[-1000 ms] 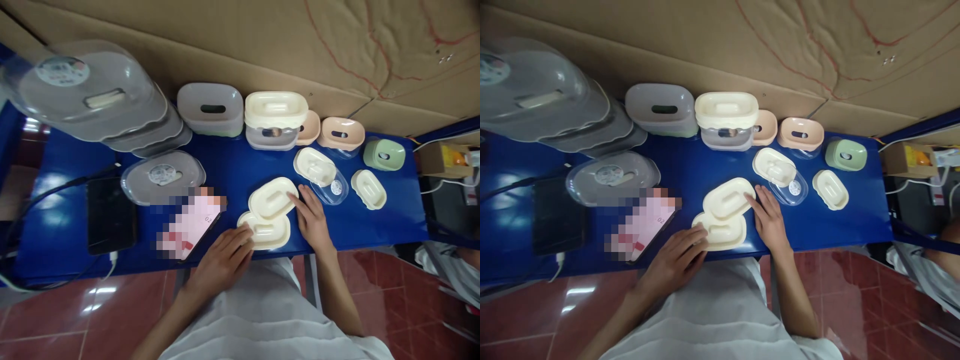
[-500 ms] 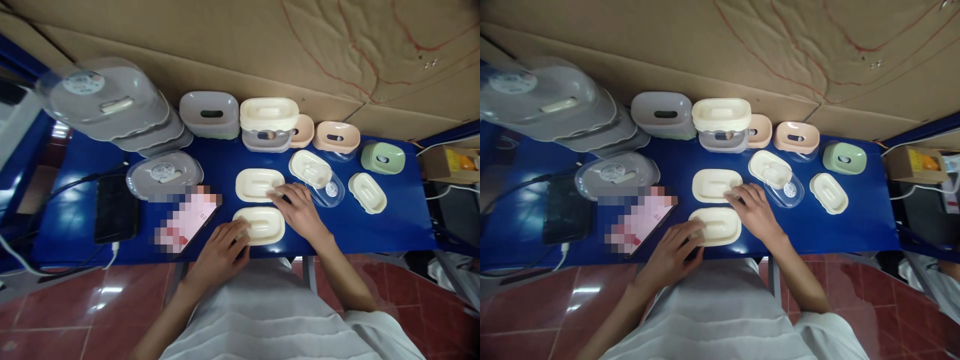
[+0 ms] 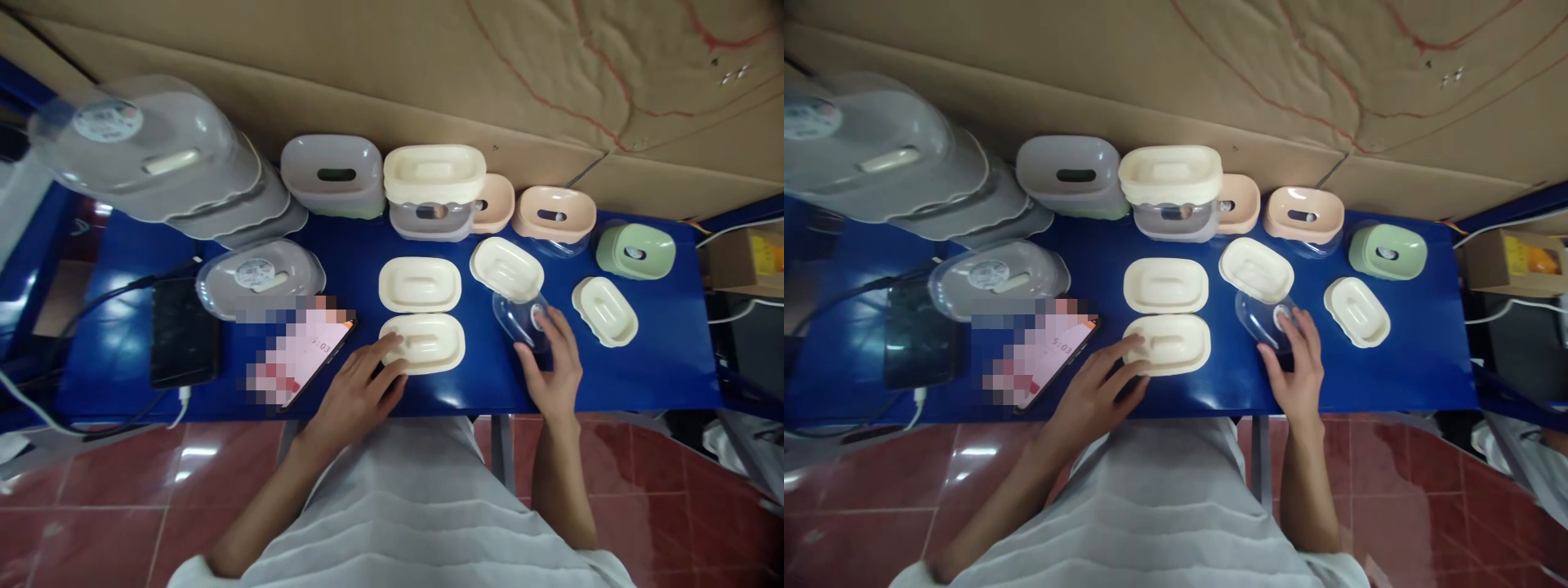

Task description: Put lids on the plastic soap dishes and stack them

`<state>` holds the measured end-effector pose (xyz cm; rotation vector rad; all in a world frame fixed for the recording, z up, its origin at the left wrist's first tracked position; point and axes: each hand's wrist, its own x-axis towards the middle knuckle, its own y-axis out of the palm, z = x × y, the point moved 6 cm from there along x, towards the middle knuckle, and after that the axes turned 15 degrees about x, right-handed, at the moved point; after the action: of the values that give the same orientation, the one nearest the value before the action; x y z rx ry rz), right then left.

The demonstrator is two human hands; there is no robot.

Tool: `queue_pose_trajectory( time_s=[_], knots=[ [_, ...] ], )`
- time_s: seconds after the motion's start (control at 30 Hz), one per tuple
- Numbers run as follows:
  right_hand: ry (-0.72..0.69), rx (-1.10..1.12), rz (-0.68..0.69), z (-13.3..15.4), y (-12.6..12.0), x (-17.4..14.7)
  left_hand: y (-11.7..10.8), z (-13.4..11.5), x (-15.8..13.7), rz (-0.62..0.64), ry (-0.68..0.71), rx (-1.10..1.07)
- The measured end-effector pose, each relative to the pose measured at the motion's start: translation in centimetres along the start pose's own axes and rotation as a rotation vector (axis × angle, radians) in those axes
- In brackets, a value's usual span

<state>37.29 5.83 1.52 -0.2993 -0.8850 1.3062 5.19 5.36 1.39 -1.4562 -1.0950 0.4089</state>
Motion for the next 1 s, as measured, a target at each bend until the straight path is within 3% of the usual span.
queue_pose_trajectory(
  time_s=[0.17, 0.47, 1.0],
  knots=[
    [-0.046, 0.068, 0.171, 1.7, 1.5, -1.5, -0.1, 0.1, -0.3, -0.003, -0.005, 0.015],
    [-0.020, -0.077, 0.165, 0.3, 1.6, -0.7, -0.5, 0.3, -0.4, -0.041, -0.004, 0.032],
    [0.050, -0.049, 0.146, -0.4, 1.9, -0.8, -0.4, 0.5, -0.4, -0.080, -0.004, 0.037]
  ],
)
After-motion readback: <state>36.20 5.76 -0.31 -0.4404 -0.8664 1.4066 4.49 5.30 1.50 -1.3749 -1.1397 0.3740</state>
